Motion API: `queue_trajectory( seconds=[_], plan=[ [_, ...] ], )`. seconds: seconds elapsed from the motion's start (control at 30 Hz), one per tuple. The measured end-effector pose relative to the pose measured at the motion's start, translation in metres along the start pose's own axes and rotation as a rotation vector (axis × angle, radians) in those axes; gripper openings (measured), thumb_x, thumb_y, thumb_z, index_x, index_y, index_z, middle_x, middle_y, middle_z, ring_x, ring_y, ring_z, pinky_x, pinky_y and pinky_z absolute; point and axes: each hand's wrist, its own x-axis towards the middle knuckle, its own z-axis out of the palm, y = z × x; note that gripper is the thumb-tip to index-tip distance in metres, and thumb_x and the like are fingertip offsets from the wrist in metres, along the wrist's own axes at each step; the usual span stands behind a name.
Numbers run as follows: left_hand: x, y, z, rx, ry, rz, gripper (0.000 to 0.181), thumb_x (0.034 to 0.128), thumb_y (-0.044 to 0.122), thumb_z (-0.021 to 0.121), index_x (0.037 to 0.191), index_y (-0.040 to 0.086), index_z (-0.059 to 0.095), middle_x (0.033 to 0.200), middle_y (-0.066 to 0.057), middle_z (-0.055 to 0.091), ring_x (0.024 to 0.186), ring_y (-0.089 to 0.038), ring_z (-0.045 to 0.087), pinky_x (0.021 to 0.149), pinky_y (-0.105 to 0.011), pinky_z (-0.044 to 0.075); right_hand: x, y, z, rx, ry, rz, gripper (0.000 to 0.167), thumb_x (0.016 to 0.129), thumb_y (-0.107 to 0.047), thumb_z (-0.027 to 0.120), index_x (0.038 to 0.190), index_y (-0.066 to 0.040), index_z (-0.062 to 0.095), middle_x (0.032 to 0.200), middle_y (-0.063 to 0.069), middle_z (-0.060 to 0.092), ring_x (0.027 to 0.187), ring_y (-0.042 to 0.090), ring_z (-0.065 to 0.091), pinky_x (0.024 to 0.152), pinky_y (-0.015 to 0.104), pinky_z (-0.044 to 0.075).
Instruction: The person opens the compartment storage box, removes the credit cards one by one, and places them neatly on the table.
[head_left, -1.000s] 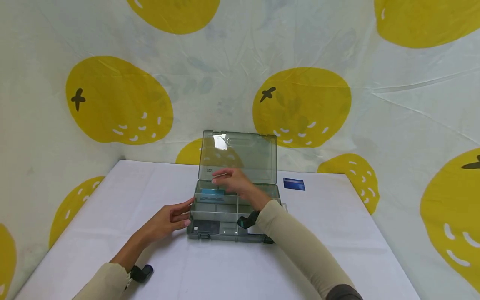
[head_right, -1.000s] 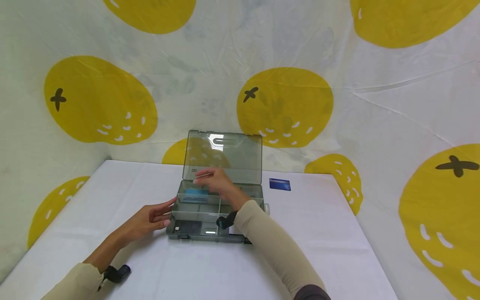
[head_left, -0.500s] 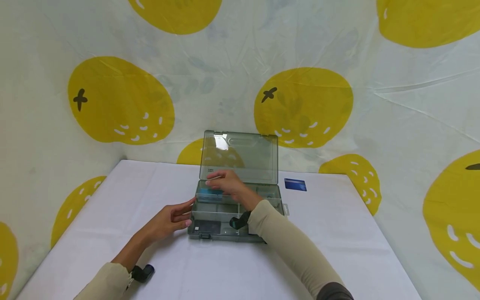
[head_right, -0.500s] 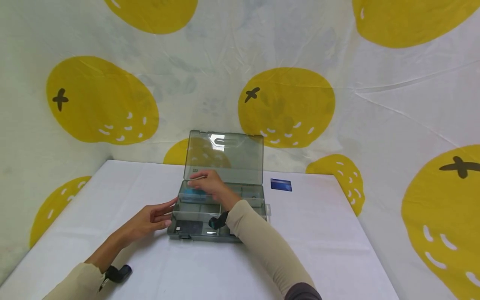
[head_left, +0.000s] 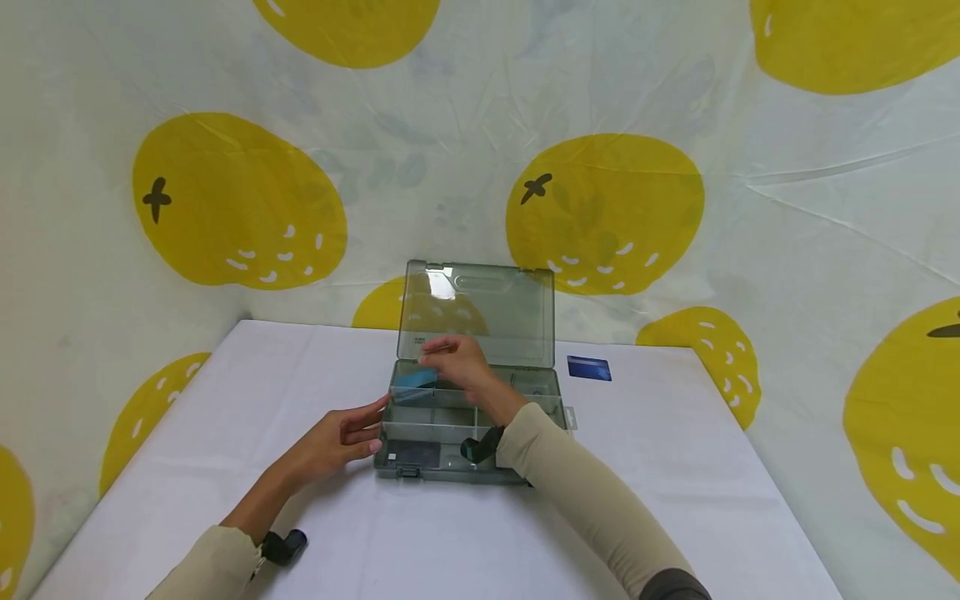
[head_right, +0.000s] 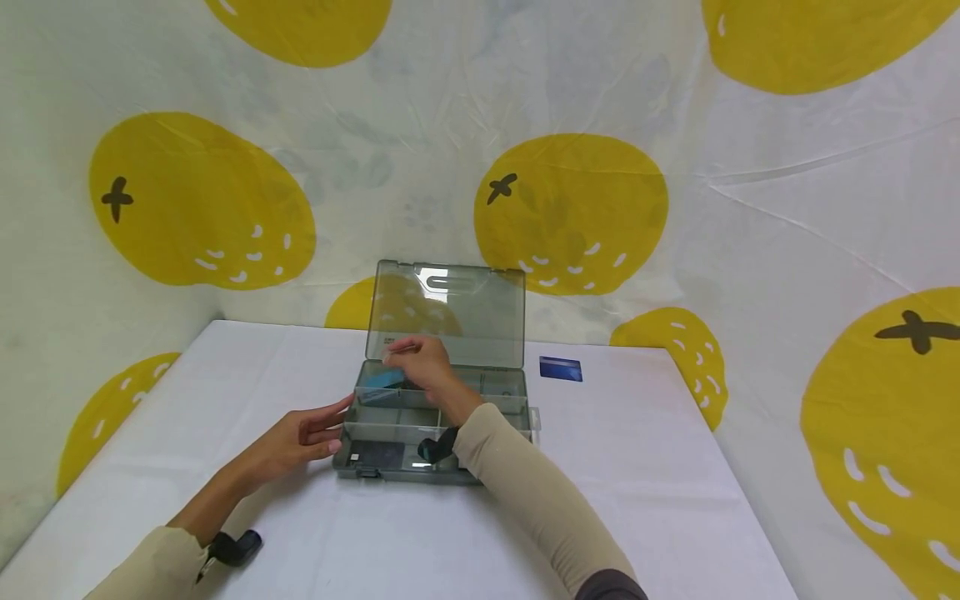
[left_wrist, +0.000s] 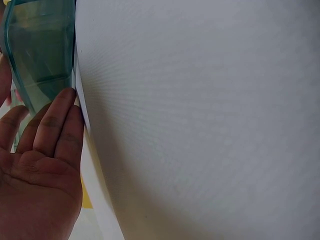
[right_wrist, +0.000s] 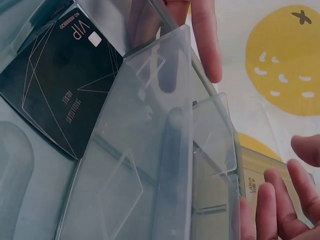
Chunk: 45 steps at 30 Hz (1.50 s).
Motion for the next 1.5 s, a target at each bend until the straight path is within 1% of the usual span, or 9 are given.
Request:
queue_trajectory(
  seconds=[0.27,0.4,0.53,0.73,0.87,1.0,1.07,1.27,1.5],
  plan=[
    [0.000,0.001,0.001,0.014,-0.005,0.016,0.079,0.1030,0.012,0.070,0.168,0.004,0.026,0.174,-0.022,0.025,0.151,-0.051,0.041,0.112,-0.027,0.053,-0.003,0.000,0.006,0.042,0.058,-0.029,0.034,0.093,-0.002,0.079,0.125,0.003,0.073,0.119,0.014,0.071,0.095,0.020,0.071,0.087,0.034,0.066],
    [0.000,0.000,0.001,0.027,-0.005,0.015,0.079,0.1028,0.012,0.071,0.168,0.004,0.027,0.174,-0.021,0.026,0.151,-0.051,0.042,0.113,-0.027,0.053,-0.004,0.001,0.008,0.037,0.062,-0.034,0.033,0.091,0.003,0.078,0.124,0.006,0.073,0.115,0.016,0.069,0.086,0.018,0.069,0.081,0.031,0.066],
    [0.000,0.000,0.001,0.026,-0.005,0.014,0.079,0.1028,0.012,0.071,0.168,0.004,0.027,0.174,-0.021,0.027,0.152,-0.050,0.042,0.112,-0.027,0.053,-0.004,0.002,0.010,0.011,0.062,-0.018,0.029,0.090,0.006,0.078,0.119,0.006,0.075,0.111,0.016,0.073,0.084,0.024,0.075,0.079,0.032,0.067],
    [0.001,0.001,0.001,0.013,-0.005,0.008,0.079,0.1028,0.013,0.071,0.168,0.005,0.027,0.174,-0.020,0.027,0.152,-0.049,0.042,0.112,-0.026,0.053,-0.003,0.003,0.010,-0.022,0.049,0.006,0.022,0.091,0.005,0.078,0.114,0.003,0.078,0.107,0.015,0.076,0.098,0.040,0.079,0.077,0.032,0.068],
    [0.000,0.001,0.001,0.010,-0.002,-0.006,0.080,0.1025,0.015,0.072,0.168,0.007,0.027,0.174,-0.019,0.028,0.152,-0.048,0.042,0.112,-0.026,0.053,-0.003,0.003,0.008,-0.025,0.043,0.013,0.023,0.092,0.007,0.077,0.115,0.004,0.078,0.105,0.015,0.076,0.100,0.042,0.078,0.075,0.032,0.068],
    [0.000,0.001,0.001,0.015,0.001,-0.002,0.080,0.1025,0.014,0.071,0.168,0.007,0.027,0.174,-0.020,0.027,0.152,-0.049,0.042,0.112,-0.027,0.053,-0.004,0.001,0.004,-0.039,0.063,0.012,0.024,0.092,0.008,0.076,0.115,0.003,0.079,0.107,0.016,0.078,0.095,0.040,0.078,0.072,0.030,0.067],
    [0.000,0.001,0.001,0.016,0.003,0.001,0.079,0.1025,0.013,0.071,0.168,0.007,0.027,0.174,-0.020,0.027,0.152,-0.049,0.043,0.112,-0.027,0.053,-0.005,0.000,0.001,-0.040,0.074,0.004,0.024,0.092,0.009,0.076,0.115,0.003,0.079,0.109,0.018,0.078,0.092,0.038,0.078,0.072,0.031,0.067],
    [0.000,0.000,0.000,0.000,0.005,0.000,0.079,0.1021,0.010,0.071,0.168,0.007,0.027,0.175,-0.019,0.026,0.151,-0.049,0.043,0.111,-0.027,0.053,-0.002,-0.001,-0.012,-0.005,0.084,-0.018,0.026,0.092,0.008,0.076,0.117,0.002,0.078,0.118,0.021,0.076,0.094,0.037,0.078,0.080,0.039,0.069],
    [-0.002,0.000,0.000,0.012,0.003,0.009,0.079,0.1022,0.011,0.071,0.168,0.007,0.027,0.175,-0.021,0.024,0.152,-0.050,0.042,0.112,-0.027,0.054,-0.001,0.001,-0.036,0.038,0.090,-0.060,0.026,0.093,0.006,0.076,0.118,-0.002,0.079,0.123,0.021,0.074,0.089,0.020,0.077,0.092,0.048,0.066]
  ],
)
